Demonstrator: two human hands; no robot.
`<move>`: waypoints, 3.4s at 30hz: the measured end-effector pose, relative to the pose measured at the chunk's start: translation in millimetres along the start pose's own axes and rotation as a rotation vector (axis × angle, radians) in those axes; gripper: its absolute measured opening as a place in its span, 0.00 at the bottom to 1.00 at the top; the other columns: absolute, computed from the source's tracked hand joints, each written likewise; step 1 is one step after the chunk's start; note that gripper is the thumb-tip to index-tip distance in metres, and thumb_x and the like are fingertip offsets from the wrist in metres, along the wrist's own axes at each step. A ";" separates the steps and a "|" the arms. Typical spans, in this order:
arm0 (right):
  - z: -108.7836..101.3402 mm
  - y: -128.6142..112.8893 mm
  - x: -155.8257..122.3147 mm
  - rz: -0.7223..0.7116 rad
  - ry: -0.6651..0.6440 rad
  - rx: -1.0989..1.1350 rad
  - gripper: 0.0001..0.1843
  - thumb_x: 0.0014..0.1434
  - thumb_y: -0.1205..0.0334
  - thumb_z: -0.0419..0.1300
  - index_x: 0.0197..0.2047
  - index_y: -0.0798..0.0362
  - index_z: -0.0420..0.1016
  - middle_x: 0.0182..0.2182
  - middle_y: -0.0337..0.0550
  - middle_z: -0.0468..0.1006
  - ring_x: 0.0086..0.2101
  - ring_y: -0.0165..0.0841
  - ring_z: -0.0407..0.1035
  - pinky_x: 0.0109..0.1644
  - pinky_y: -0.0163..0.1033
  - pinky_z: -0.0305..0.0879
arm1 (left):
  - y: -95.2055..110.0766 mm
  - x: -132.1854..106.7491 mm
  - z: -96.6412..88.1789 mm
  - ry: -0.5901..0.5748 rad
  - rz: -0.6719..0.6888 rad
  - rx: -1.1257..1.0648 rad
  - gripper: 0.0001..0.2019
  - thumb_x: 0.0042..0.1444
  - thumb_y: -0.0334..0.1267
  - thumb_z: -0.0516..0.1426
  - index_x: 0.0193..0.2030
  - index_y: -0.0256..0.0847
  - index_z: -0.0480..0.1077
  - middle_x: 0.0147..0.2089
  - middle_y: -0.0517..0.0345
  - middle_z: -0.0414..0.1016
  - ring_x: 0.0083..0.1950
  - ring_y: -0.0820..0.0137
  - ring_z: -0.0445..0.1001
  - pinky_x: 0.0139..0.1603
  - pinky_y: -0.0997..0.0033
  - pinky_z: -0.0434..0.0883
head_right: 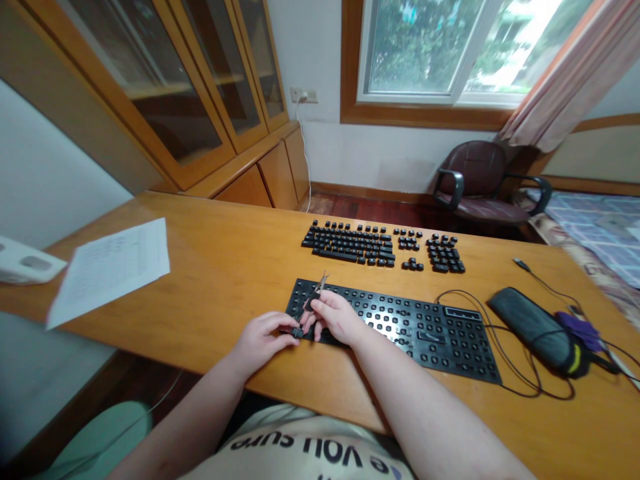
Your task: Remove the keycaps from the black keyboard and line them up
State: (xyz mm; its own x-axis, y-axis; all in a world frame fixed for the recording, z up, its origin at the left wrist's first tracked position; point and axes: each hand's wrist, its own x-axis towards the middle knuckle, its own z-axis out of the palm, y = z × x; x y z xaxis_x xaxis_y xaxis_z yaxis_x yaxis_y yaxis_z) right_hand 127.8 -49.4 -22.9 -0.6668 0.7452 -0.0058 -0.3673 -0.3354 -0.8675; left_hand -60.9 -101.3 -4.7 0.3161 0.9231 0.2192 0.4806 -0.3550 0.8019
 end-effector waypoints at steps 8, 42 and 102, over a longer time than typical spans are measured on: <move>-1.4 2.0 -0.2 -0.007 -0.020 0.024 0.16 0.57 0.51 0.58 0.37 0.57 0.65 0.26 0.44 0.78 0.24 0.30 0.74 0.16 0.27 0.66 | 4.0 -2.1 0.9 -0.083 -0.071 -0.142 0.07 0.49 0.34 0.60 0.36 0.39 0.72 0.37 0.57 0.73 0.37 0.73 0.75 0.39 0.74 0.74; -0.7 6.1 0.5 -0.121 0.109 -0.003 0.15 0.56 0.52 0.60 0.36 0.56 0.70 0.27 0.43 0.77 0.25 0.28 0.71 0.23 0.30 0.67 | 7.5 0.4 14.4 0.099 -0.438 -0.751 0.19 0.45 0.40 0.63 0.45 0.37 0.74 0.46 0.49 0.76 0.43 0.66 0.75 0.48 0.66 0.72; 4.1 0.7 -1.1 -0.190 0.286 -0.095 0.16 0.53 0.49 0.61 0.33 0.56 0.70 0.24 0.41 0.78 0.16 0.24 0.62 0.21 0.32 0.57 | -86.4 158.4 -17.1 0.131 -0.085 0.500 0.11 0.55 0.33 0.53 0.41 0.41 0.76 0.43 0.53 0.77 0.46 0.64 0.72 0.50 0.66 0.67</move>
State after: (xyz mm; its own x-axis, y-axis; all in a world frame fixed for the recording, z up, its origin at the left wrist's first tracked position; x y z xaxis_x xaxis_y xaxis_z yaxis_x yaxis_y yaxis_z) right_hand 125.6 -52.9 -21.5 -0.3791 0.9248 0.0324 -0.3963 -0.1306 -0.9088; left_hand -66.4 78.1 -29.7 0.1697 0.9511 0.2582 0.8422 -0.2760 0.4631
